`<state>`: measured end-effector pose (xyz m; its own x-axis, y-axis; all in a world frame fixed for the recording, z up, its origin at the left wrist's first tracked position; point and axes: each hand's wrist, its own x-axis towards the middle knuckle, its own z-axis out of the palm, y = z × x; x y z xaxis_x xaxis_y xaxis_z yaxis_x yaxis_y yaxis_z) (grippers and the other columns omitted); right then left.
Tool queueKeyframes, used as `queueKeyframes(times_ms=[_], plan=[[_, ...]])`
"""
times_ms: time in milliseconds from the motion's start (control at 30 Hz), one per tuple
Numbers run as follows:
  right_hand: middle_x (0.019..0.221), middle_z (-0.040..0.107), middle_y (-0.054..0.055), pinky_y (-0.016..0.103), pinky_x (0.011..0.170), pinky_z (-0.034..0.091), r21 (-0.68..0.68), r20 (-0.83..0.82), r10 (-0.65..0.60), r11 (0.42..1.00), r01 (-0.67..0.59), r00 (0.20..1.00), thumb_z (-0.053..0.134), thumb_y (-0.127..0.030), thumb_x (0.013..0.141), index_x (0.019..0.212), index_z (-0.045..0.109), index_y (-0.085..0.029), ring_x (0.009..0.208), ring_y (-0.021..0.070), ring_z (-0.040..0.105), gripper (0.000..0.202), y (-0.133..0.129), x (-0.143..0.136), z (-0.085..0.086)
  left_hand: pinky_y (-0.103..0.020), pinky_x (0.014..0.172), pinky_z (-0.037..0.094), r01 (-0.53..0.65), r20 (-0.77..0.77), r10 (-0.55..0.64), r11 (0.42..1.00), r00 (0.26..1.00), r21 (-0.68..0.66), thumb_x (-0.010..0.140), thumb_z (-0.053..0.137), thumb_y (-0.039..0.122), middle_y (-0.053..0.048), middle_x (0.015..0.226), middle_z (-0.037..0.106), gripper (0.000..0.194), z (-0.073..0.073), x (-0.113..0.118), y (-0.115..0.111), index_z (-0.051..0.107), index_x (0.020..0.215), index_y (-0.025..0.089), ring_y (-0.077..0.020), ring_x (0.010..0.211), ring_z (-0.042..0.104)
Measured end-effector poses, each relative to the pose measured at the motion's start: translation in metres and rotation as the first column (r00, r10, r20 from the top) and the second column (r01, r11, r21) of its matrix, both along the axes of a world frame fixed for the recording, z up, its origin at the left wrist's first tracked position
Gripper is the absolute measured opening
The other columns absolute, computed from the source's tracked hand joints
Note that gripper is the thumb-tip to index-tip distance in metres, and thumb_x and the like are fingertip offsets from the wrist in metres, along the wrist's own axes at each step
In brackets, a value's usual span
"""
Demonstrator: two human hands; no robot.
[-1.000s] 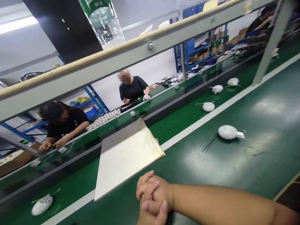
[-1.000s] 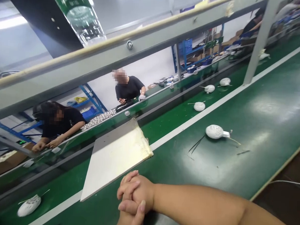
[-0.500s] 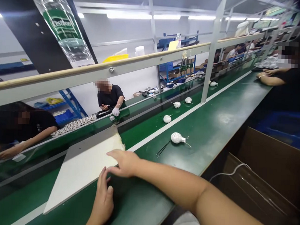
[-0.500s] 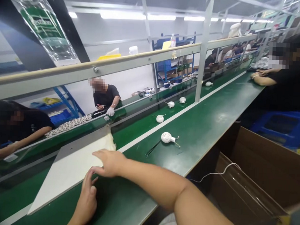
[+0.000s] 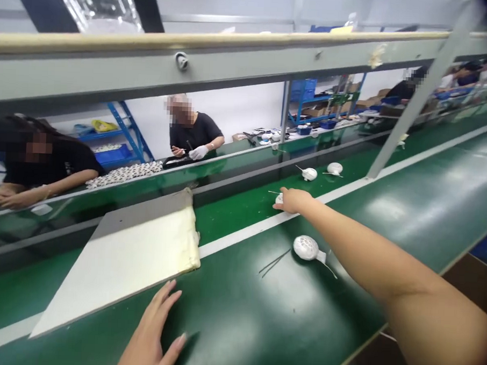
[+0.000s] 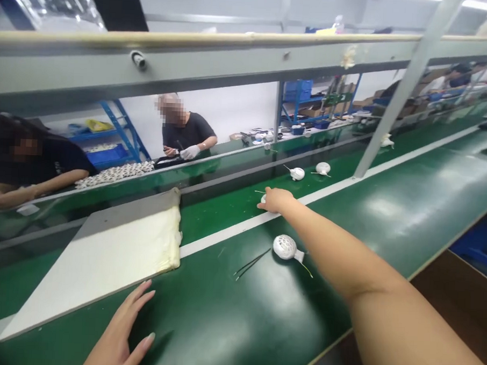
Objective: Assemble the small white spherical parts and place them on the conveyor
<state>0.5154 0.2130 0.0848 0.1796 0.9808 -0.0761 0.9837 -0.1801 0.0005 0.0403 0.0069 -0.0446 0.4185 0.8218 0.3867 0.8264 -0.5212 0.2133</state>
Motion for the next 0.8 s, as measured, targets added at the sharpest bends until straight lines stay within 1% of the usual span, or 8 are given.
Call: queueKeyframes(times_ms=[133,267,333,400,500,633,733,800], plan=[[0.129,0.053,0.030,0.049,0.087,0.048,-0.022,0.078,-0.023,0.999,0.025,0.997,0.056,-0.049,0.089,0.139,0.041,-0.005,0.112,0.0401,0.061,0.069,0.014,-0.014,-0.016,-0.052,0.102,0.054,0.002,-0.001,-0.002,1.000,1.000,0.003,0.088,0.061,0.040,-0.010,0.158,0.038,0.068,0.004,0.008,-0.007,0.037,0.151,0.030,-0.0342,0.140,0.045],[0.115,0.061,0.026,0.045,0.083,0.049,0.017,0.107,0.022,1.000,-0.024,0.994,0.060,-0.040,0.086,0.134,0.040,-0.003,0.104,0.0376,0.064,0.064,0.011,-0.035,-0.001,-0.051,0.107,0.050,0.000,0.082,0.005,0.998,0.997,-0.055,0.088,0.061,0.039,-0.009,0.154,0.044,0.061,0.006,0.012,-0.007,0.044,0.146,0.029,-0.0331,0.140,0.046],[0.112,0.064,0.021,0.041,0.082,0.049,0.089,0.024,0.105,0.990,-0.107,0.994,0.060,-0.043,0.086,0.133,0.042,-0.007,0.099,0.0335,0.065,0.062,-0.006,-0.054,0.010,-0.051,0.109,0.049,-0.006,0.153,0.019,0.996,0.988,-0.088,0.090,0.060,0.037,-0.010,0.150,0.049,0.056,0.006,0.014,-0.006,0.048,0.143,0.027,-0.0318,0.137,0.048],[0.111,0.066,0.015,0.037,0.080,0.049,0.198,-0.217,0.263,0.955,-0.221,0.940,0.061,-0.046,0.086,0.130,0.047,-0.014,0.094,0.0286,0.065,0.056,-0.034,-0.081,0.019,-0.051,0.110,0.047,-0.024,0.254,0.056,0.992,0.966,-0.127,0.092,0.058,0.037,-0.011,0.143,0.055,0.048,0.010,0.018,-0.002,0.053,0.138,0.024,-0.0304,0.133,0.053],[0.122,0.064,0.008,0.034,0.089,0.047,0.321,-0.579,0.496,0.868,-0.379,0.647,0.060,-0.041,0.087,0.126,0.054,-0.024,0.104,0.0244,0.062,0.043,-0.083,-0.128,0.017,-0.048,0.104,0.050,-0.032,0.459,0.137,0.973,0.878,-0.230,0.094,0.054,0.039,-0.014,0.134,0.060,0.040,0.023,0.028,0.008,0.056,0.129,0.020,-0.0271,0.118,0.062],[0.110,0.063,0.005,0.032,0.081,0.047,0.344,-0.845,0.486,0.814,-0.468,0.225,0.059,-0.037,0.086,0.118,0.054,-0.020,0.092,0.0192,0.059,0.036,-0.130,-0.186,-0.010,-0.038,0.091,0.053,0.107,0.670,0.087,0.964,0.737,-0.243,0.095,0.049,0.047,-0.013,0.119,0.064,0.040,0.047,0.041,0.019,0.054,0.120,0.016,-0.0219,0.101,0.065],[0.095,0.061,0.003,0.030,0.074,0.045,0.344,-0.916,0.401,0.793,-0.503,0.006,0.056,-0.038,0.085,0.108,0.057,-0.017,0.081,0.0166,0.055,0.031,-0.141,-0.214,-0.041,-0.036,0.082,0.049,0.133,0.519,-0.043,0.981,0.854,-0.138,0.094,0.046,0.055,-0.009,0.096,0.065,0.041,0.053,0.046,0.019,0.058,0.101,0.016,-0.0222,0.088,0.061],[0.095,0.063,0.005,0.031,0.075,0.045,0.372,-0.918,0.390,0.794,-0.481,-0.068,0.054,-0.037,0.085,0.109,0.060,-0.016,0.082,0.0174,0.055,0.033,-0.141,-0.225,-0.059,-0.034,0.074,0.045,0.093,0.320,-0.059,0.991,0.945,-0.092,0.095,0.043,0.056,-0.007,0.083,0.063,0.043,0.051,0.046,0.017,0.059,0.088,0.016,-0.0221,0.079,0.058]])
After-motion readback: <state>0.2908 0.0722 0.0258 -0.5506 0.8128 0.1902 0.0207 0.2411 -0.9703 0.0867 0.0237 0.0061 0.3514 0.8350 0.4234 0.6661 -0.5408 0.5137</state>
